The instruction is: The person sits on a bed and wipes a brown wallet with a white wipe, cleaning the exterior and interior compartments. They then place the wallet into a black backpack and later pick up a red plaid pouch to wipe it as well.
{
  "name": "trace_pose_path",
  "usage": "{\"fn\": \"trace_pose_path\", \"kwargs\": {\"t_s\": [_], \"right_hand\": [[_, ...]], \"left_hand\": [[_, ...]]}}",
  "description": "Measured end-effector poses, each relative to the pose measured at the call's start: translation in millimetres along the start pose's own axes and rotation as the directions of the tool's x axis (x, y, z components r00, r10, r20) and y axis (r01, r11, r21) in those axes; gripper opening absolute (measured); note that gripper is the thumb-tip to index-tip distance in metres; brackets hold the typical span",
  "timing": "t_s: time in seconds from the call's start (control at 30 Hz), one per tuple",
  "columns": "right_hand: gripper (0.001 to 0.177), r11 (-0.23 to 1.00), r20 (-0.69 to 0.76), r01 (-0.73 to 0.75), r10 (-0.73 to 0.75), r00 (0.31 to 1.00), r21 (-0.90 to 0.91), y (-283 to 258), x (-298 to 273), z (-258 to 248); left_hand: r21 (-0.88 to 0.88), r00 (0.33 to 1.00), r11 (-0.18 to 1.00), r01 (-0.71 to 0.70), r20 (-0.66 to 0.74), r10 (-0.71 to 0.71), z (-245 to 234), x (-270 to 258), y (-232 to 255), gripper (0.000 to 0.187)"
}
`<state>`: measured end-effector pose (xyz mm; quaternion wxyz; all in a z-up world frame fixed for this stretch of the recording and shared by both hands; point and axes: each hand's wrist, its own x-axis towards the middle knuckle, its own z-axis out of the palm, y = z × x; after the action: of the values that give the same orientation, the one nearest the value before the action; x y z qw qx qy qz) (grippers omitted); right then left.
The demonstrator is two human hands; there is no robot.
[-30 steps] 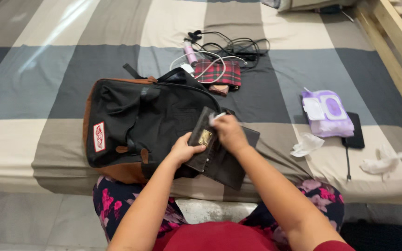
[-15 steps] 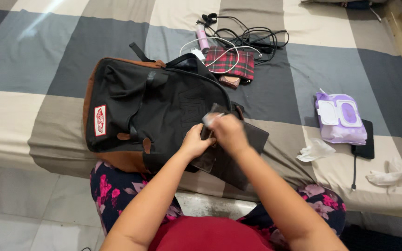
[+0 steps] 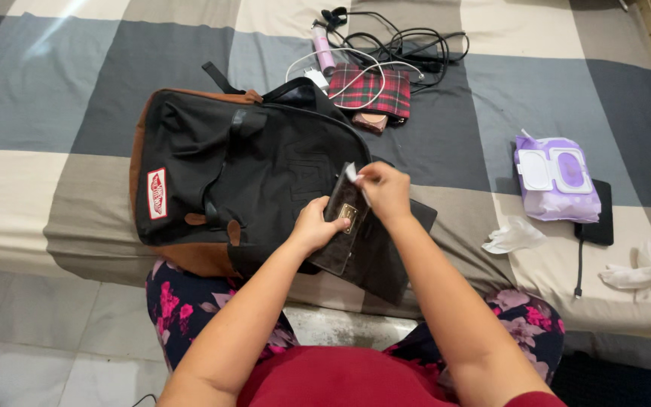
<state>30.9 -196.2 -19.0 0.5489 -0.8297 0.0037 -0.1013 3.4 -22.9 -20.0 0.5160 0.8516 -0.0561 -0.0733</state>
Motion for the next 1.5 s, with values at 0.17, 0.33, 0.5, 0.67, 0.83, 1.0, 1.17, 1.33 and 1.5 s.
{"fn": "trace_pose_path", "kwargs": {"t_s": [0.17,0.33,0.5,0.67,0.83,1.0,1.17,1.33,1.5], "right_hand": [[0.020,0.821,0.124,0.442,-0.427,0.896,-0.363,-24.8,7.4,-3.9],[0.027,0.936,-0.034,0.201,-0.220,0.975,-0.288,-22.8,-1.8,-3.9],[0.033,0.861,0.083,0.469,-0.462,0.883,-0.196,-24.7,8.8,-8.3],[0.037,0.898,0.007,0.317,-0.331,0.944,-0.306,-18.7,-5.4,-24.3],[0.033,0.945,-0.054,0.302,-0.310,0.949,-0.123,-13.5,-45.5,-12.7],[0.024,0.935,-0.036,0.344,-0.348,0.937,-0.089,-31.0,-112.4,-4.8],[0.014,0.787,0.294,0.617,-0.584,0.757,-0.026,-56.1,-113.6,-15.8],[0.013,0.777,0.118,0.607,-0.596,0.795,-0.167,-52.6,-105.9,-2.0],[0.017,0.683,0.218,0.707,-0.673,0.707,-0.182,-56.8,-70.4,3.0]], "left_hand": [[-0.135,0.991,0.981,0.136,0.021,-0.134,0.8,7.4,3.3,0.048],[-0.132,0.988,0.979,0.154,0.031,-0.151,6.7,-1.1,-1.2,0.040],[-0.209,0.993,0.971,0.121,0.035,-0.116,1.0,9.6,-1.1,0.044],[-0.368,0.952,0.879,0.302,0.156,-0.262,9.7,7.6,-15.9,0.031],[-0.577,0.908,0.701,0.419,0.251,-0.337,6.5,23.8,-25.3,0.021],[-0.645,0.878,0.597,0.476,0.309,-0.366,7.8,26.5,-37.9,0.020],[-0.687,0.885,0.557,0.466,0.359,-0.297,6.6,33.0,-40.2,0.022],[-0.641,0.726,0.347,0.685,0.562,-0.397,2.2,37.7,-58.3,0.040],[-0.698,0.769,0.324,0.639,0.569,-0.292,4.2,47.6,-65.1,0.043]]}}
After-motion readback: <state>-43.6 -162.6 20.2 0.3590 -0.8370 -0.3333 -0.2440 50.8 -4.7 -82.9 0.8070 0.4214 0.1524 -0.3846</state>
